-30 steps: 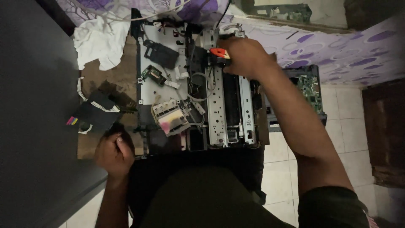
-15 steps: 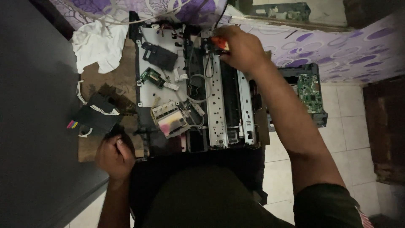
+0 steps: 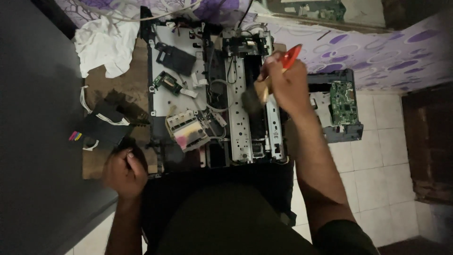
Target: The person cleans the internal components of a disassembled printer using a paintbrush to remove dust and debris. They then use a screwdriver to tighten screws on the printer's metal frame and handle various internal parts.
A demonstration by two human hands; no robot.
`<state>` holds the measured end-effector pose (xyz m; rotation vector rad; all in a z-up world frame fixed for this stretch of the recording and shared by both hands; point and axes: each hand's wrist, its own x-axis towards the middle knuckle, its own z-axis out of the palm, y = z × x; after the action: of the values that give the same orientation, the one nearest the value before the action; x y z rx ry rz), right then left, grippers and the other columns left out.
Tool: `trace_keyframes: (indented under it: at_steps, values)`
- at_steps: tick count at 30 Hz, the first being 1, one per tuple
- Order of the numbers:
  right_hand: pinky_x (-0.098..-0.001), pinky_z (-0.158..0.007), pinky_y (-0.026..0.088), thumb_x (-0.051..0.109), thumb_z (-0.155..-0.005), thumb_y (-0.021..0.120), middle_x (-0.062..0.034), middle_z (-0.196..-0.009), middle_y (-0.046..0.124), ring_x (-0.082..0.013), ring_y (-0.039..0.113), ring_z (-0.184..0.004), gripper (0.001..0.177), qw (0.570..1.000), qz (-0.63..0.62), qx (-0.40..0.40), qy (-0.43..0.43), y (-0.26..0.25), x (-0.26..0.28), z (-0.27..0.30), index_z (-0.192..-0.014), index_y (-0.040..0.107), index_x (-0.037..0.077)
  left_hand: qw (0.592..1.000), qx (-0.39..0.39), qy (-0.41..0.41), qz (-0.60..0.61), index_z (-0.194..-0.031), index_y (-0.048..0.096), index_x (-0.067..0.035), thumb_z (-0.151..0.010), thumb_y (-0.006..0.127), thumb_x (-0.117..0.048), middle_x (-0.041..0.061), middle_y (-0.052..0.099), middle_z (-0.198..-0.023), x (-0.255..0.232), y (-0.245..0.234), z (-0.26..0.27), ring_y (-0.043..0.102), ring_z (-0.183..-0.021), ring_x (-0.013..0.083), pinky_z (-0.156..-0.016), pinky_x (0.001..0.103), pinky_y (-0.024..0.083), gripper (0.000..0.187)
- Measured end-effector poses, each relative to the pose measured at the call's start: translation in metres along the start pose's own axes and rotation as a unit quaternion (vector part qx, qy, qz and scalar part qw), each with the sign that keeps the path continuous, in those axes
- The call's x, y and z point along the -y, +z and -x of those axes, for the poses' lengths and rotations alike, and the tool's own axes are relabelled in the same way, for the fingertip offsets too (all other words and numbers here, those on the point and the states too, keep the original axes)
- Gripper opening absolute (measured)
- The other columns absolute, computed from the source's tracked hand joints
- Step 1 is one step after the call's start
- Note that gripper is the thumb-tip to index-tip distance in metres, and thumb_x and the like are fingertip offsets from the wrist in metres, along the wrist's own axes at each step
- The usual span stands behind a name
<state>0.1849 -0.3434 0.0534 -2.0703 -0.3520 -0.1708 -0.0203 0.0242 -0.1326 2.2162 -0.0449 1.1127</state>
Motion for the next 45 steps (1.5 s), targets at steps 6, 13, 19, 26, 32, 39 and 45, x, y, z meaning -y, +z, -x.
trace_keyframes:
  at_steps: [6,13,19,26,32,39,45]
  values:
    - [-0.0309,-0.065,0.054,0.016,-0.106,0.056,-0.0124,-0.078,0.073,-0.02,0.07,-0.065,0.023,0.998,-0.067,0.006,-0.009,0.017,-0.01,-0.003,-0.091,0.068,0.005,1.0,-0.002,0.006,-0.021,-0.099,0.072,0.004,-0.107,0.059,-0.001,0.015,0.065,-0.08,-0.002,0.0,-0.002,0.063,-0.068,0.0351,-0.068,0.042,0.053,0.016]
    - [-0.027,-0.065,0.044,0.016,-0.106,0.057,-0.0094,-0.075,0.07,-0.0147,0.062,-0.066,0.025,0.994,-0.085,0.019,-0.059,0.019,-0.028,-0.006,-0.089,0.071,0.004,1.0,0.013,-0.001,0.004,-0.098,0.069,0.008,-0.107,0.057,0.005,0.016,0.059,-0.074,-0.004,-0.002,-0.004,0.059,-0.062,0.0362,-0.063,0.043,0.051,0.015]
    - [-0.0286,-0.065,0.044,0.018,-0.108,0.058,-0.0125,-0.083,0.073,-0.0142,0.062,-0.07,0.028,0.995,-0.088,0.002,-0.049,0.022,-0.02,0.001,-0.084,0.064,0.004,1.0,0.016,0.002,0.008,-0.099,0.068,0.008,-0.107,0.057,0.004,0.016,0.058,-0.073,-0.009,-0.003,-0.011,0.059,-0.061,0.0364,-0.06,0.044,0.05,0.015]
    - [-0.0292,-0.066,0.043,0.014,-0.106,0.062,-0.012,-0.076,0.07,-0.0168,0.059,-0.062,0.026,0.999,-0.035,-0.005,0.028,-0.003,-0.008,0.029,-0.082,0.063,0.004,1.0,0.006,0.001,0.003,-0.095,0.069,0.008,-0.107,0.058,0.001,0.015,0.056,-0.072,-0.001,0.001,-0.005,0.057,-0.06,0.0344,-0.06,0.042,0.049,0.017]
    - [-0.0274,-0.069,0.046,0.013,-0.104,0.063,-0.0113,-0.08,0.072,-0.0147,0.063,-0.068,0.026,0.997,-0.062,0.018,0.048,-0.001,0.0,0.03,-0.08,0.062,0.006,1.0,0.014,0.007,-0.012,-0.097,0.07,0.007,-0.107,0.059,0.0,0.015,0.058,-0.074,-0.001,0.001,-0.003,0.059,-0.063,0.0357,-0.062,0.043,0.05,0.017]
    - [-0.0259,-0.063,0.044,0.015,-0.105,0.067,-0.0067,-0.071,0.069,-0.012,0.061,-0.061,0.03,0.998,-0.054,0.011,-0.005,0.017,-0.018,-0.001,-0.077,0.062,0.008,1.0,-0.002,0.007,-0.004,-0.095,0.071,0.008,-0.106,0.059,0.002,0.018,0.062,-0.075,-0.002,-0.001,-0.002,0.059,-0.062,0.0366,-0.062,0.044,0.051,0.018]
    - [-0.0245,-0.06,0.046,0.015,-0.105,0.066,-0.0095,-0.069,0.068,-0.0114,0.062,-0.061,0.033,0.997,-0.067,0.047,0.006,0.013,0.002,0.001,-0.074,0.058,0.007,1.0,0.014,0.014,0.01,-0.095,0.069,0.009,-0.107,0.057,0.004,0.017,0.058,-0.071,-0.002,-0.001,-0.005,0.056,-0.059,0.0353,-0.059,0.042,0.048,0.017]
